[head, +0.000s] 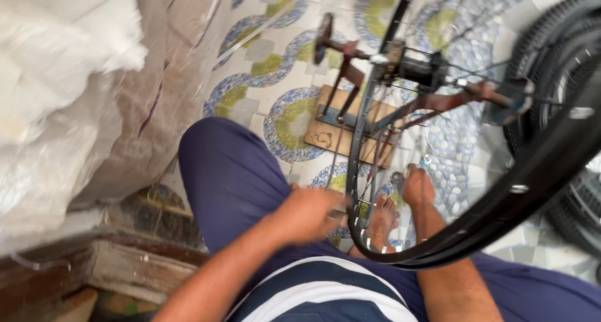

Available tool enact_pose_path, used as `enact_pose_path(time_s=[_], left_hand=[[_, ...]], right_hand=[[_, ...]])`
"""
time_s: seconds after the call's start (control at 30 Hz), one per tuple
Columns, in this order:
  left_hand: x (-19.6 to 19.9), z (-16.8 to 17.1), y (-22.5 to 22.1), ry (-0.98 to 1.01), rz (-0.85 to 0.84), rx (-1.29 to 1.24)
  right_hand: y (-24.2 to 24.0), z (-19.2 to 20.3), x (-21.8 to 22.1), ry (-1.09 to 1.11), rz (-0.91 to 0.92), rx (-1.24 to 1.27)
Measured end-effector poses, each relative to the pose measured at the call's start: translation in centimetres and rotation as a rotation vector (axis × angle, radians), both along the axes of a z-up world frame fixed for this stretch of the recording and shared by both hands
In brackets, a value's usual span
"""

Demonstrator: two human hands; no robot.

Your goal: The person threads spokes through a bicycle wheel rim and hub while the wheel is mounted on a truing stand, tightening the nipples by hand.

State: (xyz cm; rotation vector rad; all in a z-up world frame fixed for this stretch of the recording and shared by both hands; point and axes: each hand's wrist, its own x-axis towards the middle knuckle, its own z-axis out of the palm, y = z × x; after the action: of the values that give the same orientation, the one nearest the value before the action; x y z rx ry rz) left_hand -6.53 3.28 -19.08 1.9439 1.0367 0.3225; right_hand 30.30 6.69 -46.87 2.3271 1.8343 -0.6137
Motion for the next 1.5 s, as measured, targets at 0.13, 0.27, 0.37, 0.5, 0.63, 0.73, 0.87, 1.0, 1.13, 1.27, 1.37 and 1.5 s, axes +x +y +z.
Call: enact_pose_path(time_s=[0.13,0.27,0.37,0.5,0.63,0.73,0.87,1.0,1.13,1.27,1.37,1.5], left_hand=[[1.7,-4.7,5.0,-0.335,0.312,0.017],[3.6,-6.1,5.3,-0.531,0.220,-0.474],[3.6,-6.2,5.3,-0.487,0.201,-0.432],[3.4,-6.6,5.4,-0.375,0.188,-0.386],[3.7,-6.9,5.8,-0.353,0.194,-0.350],[3.4,-6.7,6.1,-0.405,0.217,-0.363],[4.0,-5.6,6.7,-0.361,0.342,-0.519],[4.0,-6.2,6.4,-0.325,0.418,-0.356],[4.2,-7.2,5.8,-0.289,0.401,-0.231],[4.2,-7.1,5.9,-0.269,0.428,-0.268],[4.1,-7.0,6.1,-0.229,0.412,-0.321],[4.1,-6.9,6.3,-0.187,0.389,-0.322]], right_hand=[[0.0,-0.4,-4.4,-0.081,0.351,0.222],[0.9,-0.2,-5.7,-0.111,0.284,-0.002],[0.0,-0.1,-5.6,-0.106,0.192,-0.086],[-0.2,0.6,-5.2,-0.106,0.127,-0.212],[0.9,3.9,-5.3,-0.078,0.032,-0.275],[1.4,6.6,-4.8,-0.019,0.011,-0.123],[1.4,13.1,-4.6,0.191,0.096,0.056],[-0.6,17.9,-6.3,0.691,-0.236,0.008],[-3.3,17.9,-8.2,1.316,-0.574,-0.056],[-4.2,18.2,-9.2,1.658,-0.655,-0.083],[-4.4,18.4,-9.2,1.702,-0.645,-0.088],[-4.7,18.6,-9.5,1.694,-0.631,-0.090]])
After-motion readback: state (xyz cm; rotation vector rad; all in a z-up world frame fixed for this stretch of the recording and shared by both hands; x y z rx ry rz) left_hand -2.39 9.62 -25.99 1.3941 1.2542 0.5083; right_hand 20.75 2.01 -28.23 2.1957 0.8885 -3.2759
